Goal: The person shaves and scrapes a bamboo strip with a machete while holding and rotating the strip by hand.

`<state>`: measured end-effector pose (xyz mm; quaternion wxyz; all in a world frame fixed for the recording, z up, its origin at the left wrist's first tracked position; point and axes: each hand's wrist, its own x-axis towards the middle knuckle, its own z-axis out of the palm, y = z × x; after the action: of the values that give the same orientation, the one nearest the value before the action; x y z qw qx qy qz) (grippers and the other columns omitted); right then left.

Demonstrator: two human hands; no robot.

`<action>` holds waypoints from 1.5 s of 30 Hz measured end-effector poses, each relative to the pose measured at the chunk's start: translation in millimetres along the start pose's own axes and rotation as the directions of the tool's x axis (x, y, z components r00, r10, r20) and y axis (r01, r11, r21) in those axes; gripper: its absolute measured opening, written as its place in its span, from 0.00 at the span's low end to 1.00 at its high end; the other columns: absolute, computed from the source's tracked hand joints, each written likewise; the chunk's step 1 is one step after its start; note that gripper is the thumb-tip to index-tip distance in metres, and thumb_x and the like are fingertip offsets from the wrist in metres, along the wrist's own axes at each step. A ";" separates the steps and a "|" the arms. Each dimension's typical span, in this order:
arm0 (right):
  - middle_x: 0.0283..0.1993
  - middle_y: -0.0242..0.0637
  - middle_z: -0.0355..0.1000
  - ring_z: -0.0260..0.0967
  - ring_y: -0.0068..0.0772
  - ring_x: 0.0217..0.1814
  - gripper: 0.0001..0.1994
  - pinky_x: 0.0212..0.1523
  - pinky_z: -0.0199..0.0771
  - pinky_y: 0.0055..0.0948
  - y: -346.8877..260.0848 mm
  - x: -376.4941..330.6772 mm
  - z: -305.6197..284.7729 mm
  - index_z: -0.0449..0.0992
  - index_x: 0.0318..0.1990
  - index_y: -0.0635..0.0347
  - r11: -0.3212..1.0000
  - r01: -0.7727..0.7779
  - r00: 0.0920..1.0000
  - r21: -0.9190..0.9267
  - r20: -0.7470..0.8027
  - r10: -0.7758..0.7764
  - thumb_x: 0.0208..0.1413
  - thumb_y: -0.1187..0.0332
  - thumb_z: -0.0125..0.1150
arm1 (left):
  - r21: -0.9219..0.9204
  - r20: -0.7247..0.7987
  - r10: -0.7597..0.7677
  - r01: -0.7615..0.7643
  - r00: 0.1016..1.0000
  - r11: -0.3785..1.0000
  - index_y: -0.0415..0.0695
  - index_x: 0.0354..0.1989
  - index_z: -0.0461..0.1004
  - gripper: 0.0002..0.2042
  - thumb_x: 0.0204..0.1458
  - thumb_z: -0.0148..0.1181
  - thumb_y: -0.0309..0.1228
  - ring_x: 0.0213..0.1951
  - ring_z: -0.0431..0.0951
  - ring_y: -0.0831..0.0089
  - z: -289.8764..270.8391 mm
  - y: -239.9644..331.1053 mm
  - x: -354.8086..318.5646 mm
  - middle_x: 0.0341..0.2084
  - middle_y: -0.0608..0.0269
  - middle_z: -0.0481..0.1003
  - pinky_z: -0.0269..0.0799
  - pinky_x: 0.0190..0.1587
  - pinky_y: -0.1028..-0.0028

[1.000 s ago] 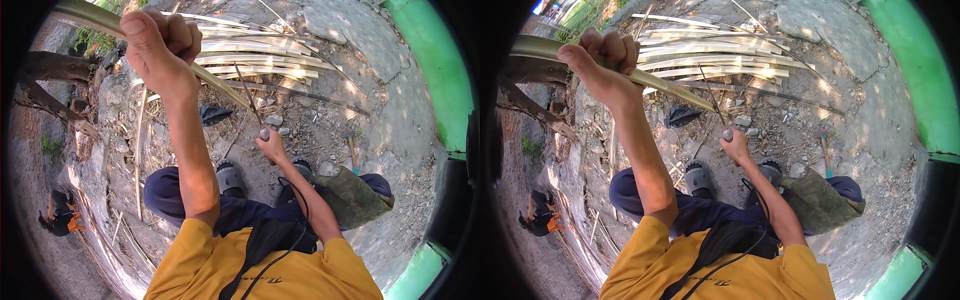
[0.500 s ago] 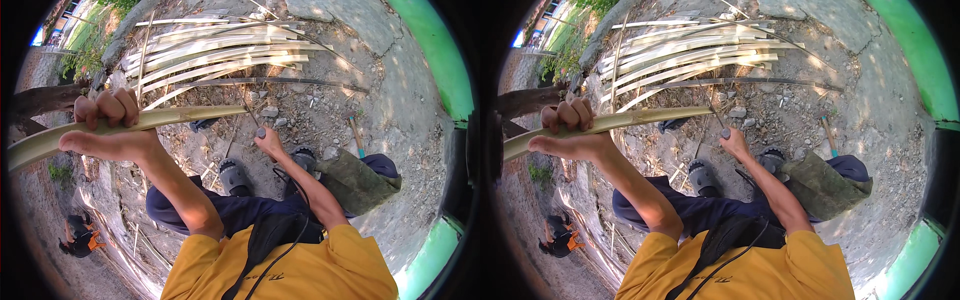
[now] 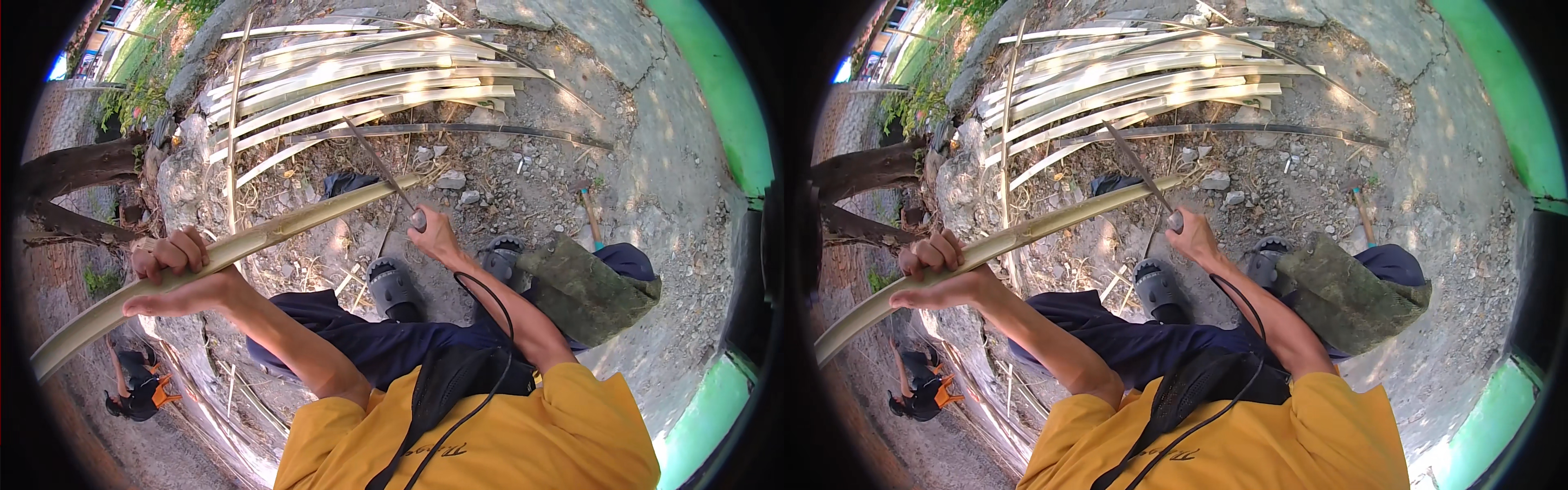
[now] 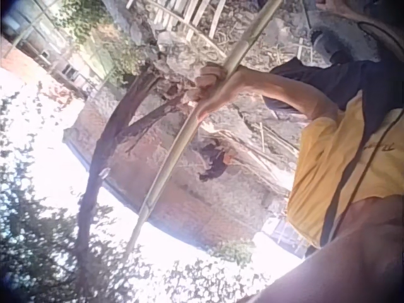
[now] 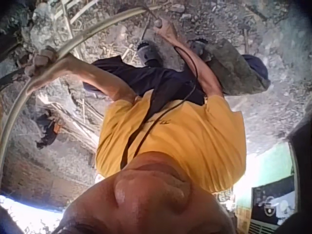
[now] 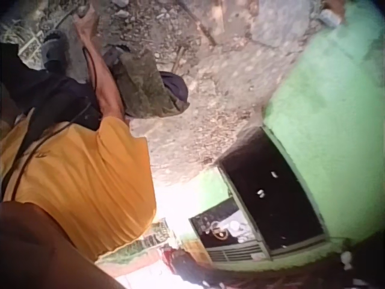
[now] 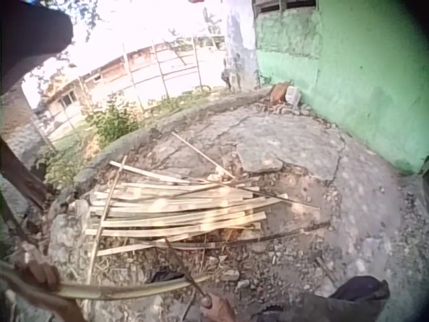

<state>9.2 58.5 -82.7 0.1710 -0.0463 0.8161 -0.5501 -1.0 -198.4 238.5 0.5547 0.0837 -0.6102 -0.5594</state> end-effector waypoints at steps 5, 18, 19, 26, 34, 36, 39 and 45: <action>0.24 0.54 0.75 0.78 0.60 0.28 0.19 0.33 0.76 0.50 -67.8 1.3 0.4 0.76 0.45 0.64 0.988 0.151 0.982 0.032 0.110 -0.154 0.46 0.64 0.66 | 0.063 0.011 0.037 -0.038 0.999 0.997 0.55 0.26 0.51 0.34 0.59 0.40 0.76 0.11 0.45 0.85 8.5 9.2 -5.6 0.09 0.77 0.46 0.39 0.13 0.78; 0.28 0.51 0.78 0.79 0.50 0.30 0.17 0.37 0.77 0.44 -6.4 17.4 2.8 0.78 0.42 0.69 0.999 -0.047 0.999 0.022 0.001 0.047 0.47 0.66 0.66 | 0.114 -0.067 0.033 -0.025 0.997 0.993 0.55 0.26 0.48 0.34 0.59 0.38 0.76 0.12 0.44 0.83 22.8 10.3 -7.1 0.10 0.76 0.45 0.41 0.14 0.77; 0.27 0.50 0.78 0.79 0.48 0.29 0.18 0.36 0.77 0.44 -13.4 14.6 3.4 0.78 0.43 0.69 0.995 0.007 1.000 0.098 0.024 -0.009 0.47 0.66 0.65 | 0.135 -0.092 0.042 -0.029 0.995 0.990 0.55 0.26 0.48 0.34 0.59 0.38 0.76 0.12 0.44 0.83 23.1 9.7 -5.5 0.10 0.76 0.45 0.41 0.14 0.77; 0.24 0.50 0.75 0.79 0.43 0.26 0.17 0.31 0.74 0.42 15.9 9.7 13.6 0.77 0.44 0.65 0.997 0.013 1.000 0.079 -0.016 -0.011 0.48 0.65 0.64 | 0.106 -0.122 0.014 -0.001 0.992 0.994 0.55 0.25 0.48 0.32 0.62 0.38 0.73 0.12 0.44 0.84 -3.7 -2.6 0.0 0.10 0.76 0.45 0.40 0.15 0.77; 0.22 0.52 0.74 0.78 0.53 0.26 0.16 0.31 0.74 0.44 -9.4 1.8 17.1 0.75 0.43 0.68 1.000 0.024 0.999 0.017 -0.035 -0.023 0.48 0.67 0.64 | 0.049 -0.176 -0.025 0.034 0.984 0.998 0.56 0.25 0.50 0.30 0.65 0.37 0.69 0.11 0.45 0.85 -20.4 -4.7 -5.7 0.09 0.77 0.45 0.39 0.14 0.78; 0.22 0.53 0.74 0.78 0.54 0.26 0.17 0.31 0.75 0.45 -34.0 -1.4 19.3 0.75 0.44 0.68 0.999 0.013 1.000 0.032 -0.028 -0.012 0.48 0.67 0.64 | 0.045 -0.153 -0.010 0.017 0.988 0.999 0.56 0.24 0.49 0.30 0.65 0.36 0.70 0.10 0.45 0.85 -25.0 -4.8 -7.2 0.09 0.76 0.45 0.39 0.14 0.78; 0.23 0.54 0.73 0.77 0.56 0.26 0.16 0.31 0.74 0.45 -67.3 -7.5 18.9 0.75 0.42 0.68 0.995 0.072 0.996 0.072 0.040 -0.075 0.48 0.67 0.64 | 0.041 -0.144 -0.004 0.010 0.990 0.999 0.56 0.24 0.49 0.31 0.64 0.35 0.71 0.10 0.44 0.84 -22.8 3.6 -10.6 0.08 0.76 0.45 0.39 0.14 0.78; 0.23 0.54 0.73 0.77 0.57 0.28 0.15 0.32 0.74 0.48 6.7 -0.3 12.8 0.76 0.39 0.68 1.000 0.027 0.999 0.015 -0.019 -0.027 0.48 0.66 0.65 | 0.068 -0.164 -0.005 0.016 0.986 0.998 0.56 0.25 0.50 0.31 0.64 0.35 0.71 0.10 0.45 0.85 -22.4 2.6 -10.2 0.08 0.75 0.46 0.40 0.13 0.79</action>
<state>14.5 49.9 -93.1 0.1561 -0.0508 0.8128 -0.5589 21.5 -203.3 229.2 0.5969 0.1515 -0.5811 -0.5321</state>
